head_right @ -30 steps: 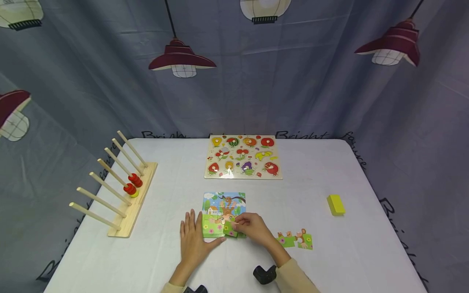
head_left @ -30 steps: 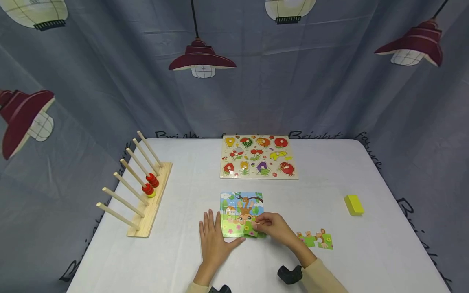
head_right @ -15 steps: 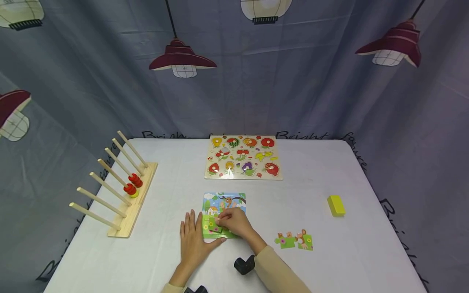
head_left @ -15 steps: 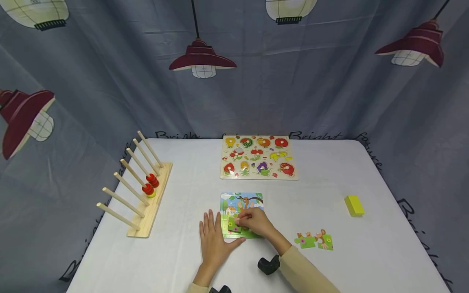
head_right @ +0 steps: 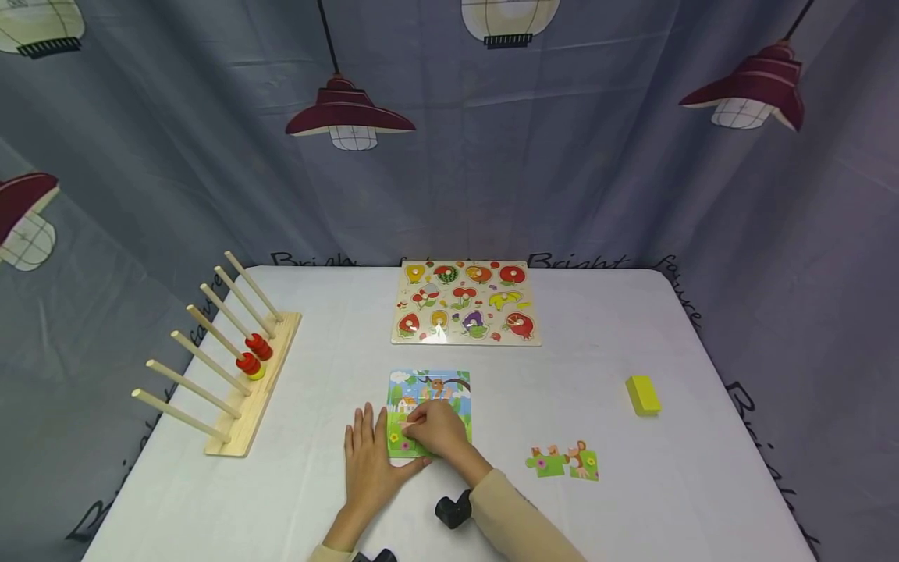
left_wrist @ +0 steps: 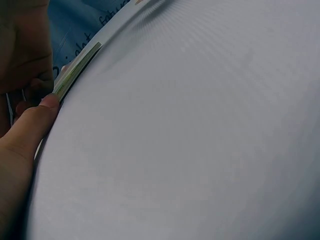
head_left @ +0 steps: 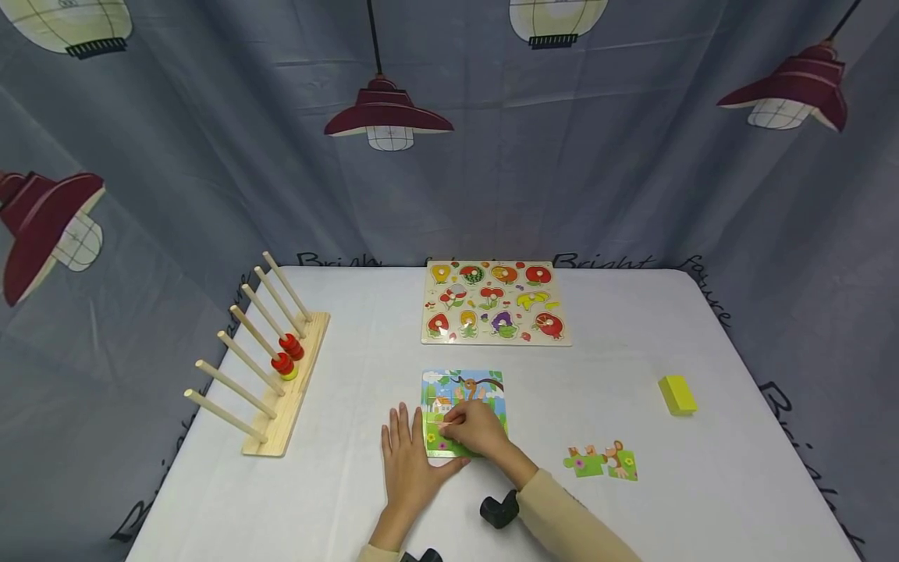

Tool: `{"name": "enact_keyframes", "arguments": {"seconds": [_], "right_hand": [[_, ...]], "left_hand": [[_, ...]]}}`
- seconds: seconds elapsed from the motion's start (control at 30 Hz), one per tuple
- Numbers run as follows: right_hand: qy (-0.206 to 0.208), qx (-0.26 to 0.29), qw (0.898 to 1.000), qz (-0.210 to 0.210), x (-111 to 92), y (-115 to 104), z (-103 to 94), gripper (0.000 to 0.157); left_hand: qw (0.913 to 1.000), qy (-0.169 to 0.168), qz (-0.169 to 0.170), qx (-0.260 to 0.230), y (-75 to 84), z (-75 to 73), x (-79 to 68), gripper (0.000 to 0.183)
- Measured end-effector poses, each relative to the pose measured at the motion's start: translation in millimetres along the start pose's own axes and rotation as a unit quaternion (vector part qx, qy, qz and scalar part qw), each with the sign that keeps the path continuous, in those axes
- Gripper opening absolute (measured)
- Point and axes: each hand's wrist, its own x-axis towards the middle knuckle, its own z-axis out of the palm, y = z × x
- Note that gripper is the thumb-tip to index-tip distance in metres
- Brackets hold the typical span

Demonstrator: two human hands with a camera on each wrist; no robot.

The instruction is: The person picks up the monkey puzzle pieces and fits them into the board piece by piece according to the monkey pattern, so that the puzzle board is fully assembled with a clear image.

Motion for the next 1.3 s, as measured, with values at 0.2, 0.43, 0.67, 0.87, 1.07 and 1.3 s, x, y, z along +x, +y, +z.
{"name": "enact_keyframes", "arguments": {"seconds": [0.2, 0.43, 0.67, 0.87, 1.07, 1.3], "right_hand": [[0.016, -0.03, 0.999, 0.012, -2.7, 0.1, 9.1, 0.024], [0.045, -0.058, 0.997, -0.002, -8.0, 1.0, 17.1, 0.03], [0.078, -0.105, 0.991, -0.017, -9.9, 2.0, 21.8, 0.031], [0.093, -0.117, 0.988, -0.032, -11.1, 3.9, 23.7, 0.029], [0.103, -0.126, 0.986, -0.042, -13.7, 5.5, 25.2, 0.026], [0.107, -0.108, 0.987, -0.057, -15.9, 11.2, 26.7, 0.025]], "left_hand": [[1.0, -0.001, 0.002, 0.009, -0.2, -1.6, -0.7, 0.116], [0.9997, -0.006, 0.001, 0.023, -1.5, -1.4, -0.8, 0.113], [0.9996, 0.008, 0.006, 0.026, -1.7, -0.4, -0.5, 0.111], [0.9994, 0.018, 0.012, 0.028, -1.6, -0.1, -0.1, 0.11], [0.9993, 0.014, 0.012, 0.031, -1.7, 0.0, -0.4, 0.111], [0.9995, 0.009, 0.011, 0.029, -1.4, 0.1, -0.7, 0.111]]}}
